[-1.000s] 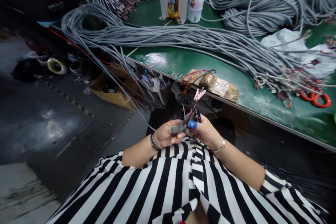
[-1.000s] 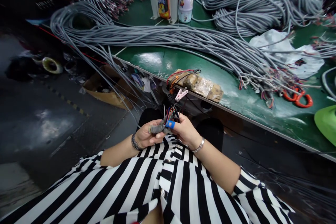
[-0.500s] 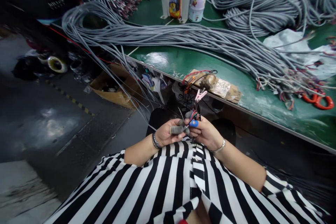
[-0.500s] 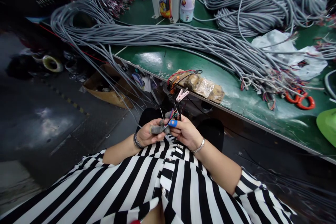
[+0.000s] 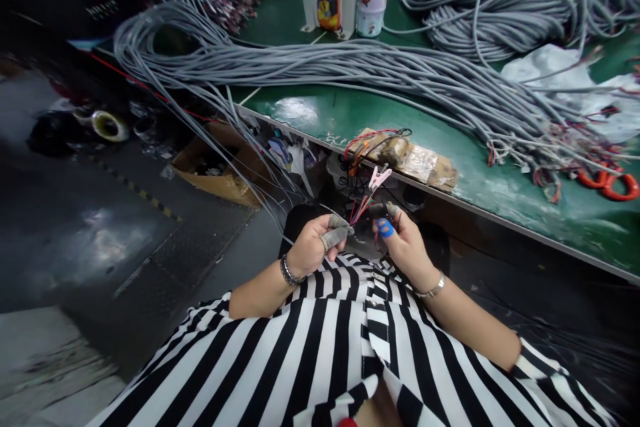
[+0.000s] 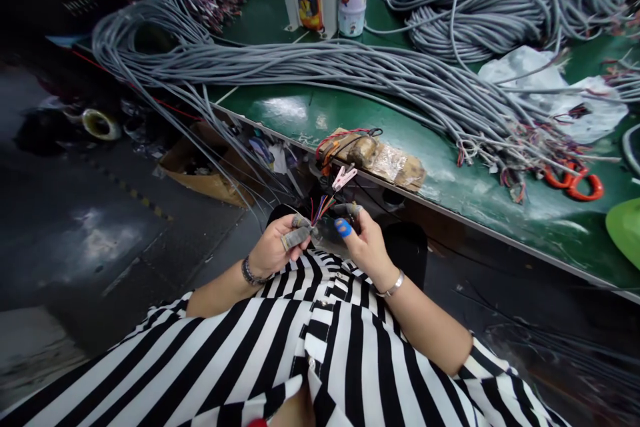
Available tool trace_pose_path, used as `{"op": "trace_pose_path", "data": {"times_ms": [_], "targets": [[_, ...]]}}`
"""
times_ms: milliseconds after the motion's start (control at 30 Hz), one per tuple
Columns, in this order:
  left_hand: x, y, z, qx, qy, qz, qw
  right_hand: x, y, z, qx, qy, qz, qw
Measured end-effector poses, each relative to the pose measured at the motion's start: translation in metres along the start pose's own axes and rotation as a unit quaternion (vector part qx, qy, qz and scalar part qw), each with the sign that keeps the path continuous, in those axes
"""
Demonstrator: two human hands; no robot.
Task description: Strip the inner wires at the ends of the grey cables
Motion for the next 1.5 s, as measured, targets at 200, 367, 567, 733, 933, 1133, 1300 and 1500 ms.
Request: {"op": "trace_pose_path", "data": {"times_ms": [200,367,567,733,933,1133,1300,1500], "targets": [[-0.001,0.0,-0.002,0.043,-0.024,0.022,0.999,0.015,-0.014,-0.009,0.216,-0.136,-0.008,0.967],[0.0,0.005,-0.003,0.021,-0.025,0.01,0.999,0.013,-0.004,-0.018,0.298,-0.173,-0.046,0.938],[0.003,0.004,-0.006,0.002,-0.044,-0.004,0.999,0.008,0.001,-0.011,0.288,-0.205,-0.087,0.931],[0.003,0.002,-0.007,-0.019,-0.046,-0.016,0.999,0.003,0.0,-0.008,0.293,-0.215,-0.147,0.92],[0.003,0.001,-0.007,-0.057,-0.041,-0.008,0.998,-0.001,0.004,-0.002,0.233,-0.175,-0.186,0.938],[0.0,0.002,-0.009,-0.019,-0.051,-0.007,0.998,0.003,0.008,0.006,0.231,-0.155,-0.146,0.949],[-0.002,0.005,-0.01,0.021,-0.08,-0.018,0.996,0.005,0.001,0.007,0.231,-0.156,-0.085,0.957],[-0.002,0.004,-0.01,0.038,-0.087,-0.01,0.995,0.006,-0.006,0.009,0.216,-0.154,-0.073,0.961]]}}
Point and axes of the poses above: each hand's wrist, its own x-axis away from the middle knuckle, its own y-axis out of the palm, z = x × y, the point moved 4 cm from there along -x, towards the middle knuckle, and after that the axes turned 1 degree about z, right-handed, at the moved point
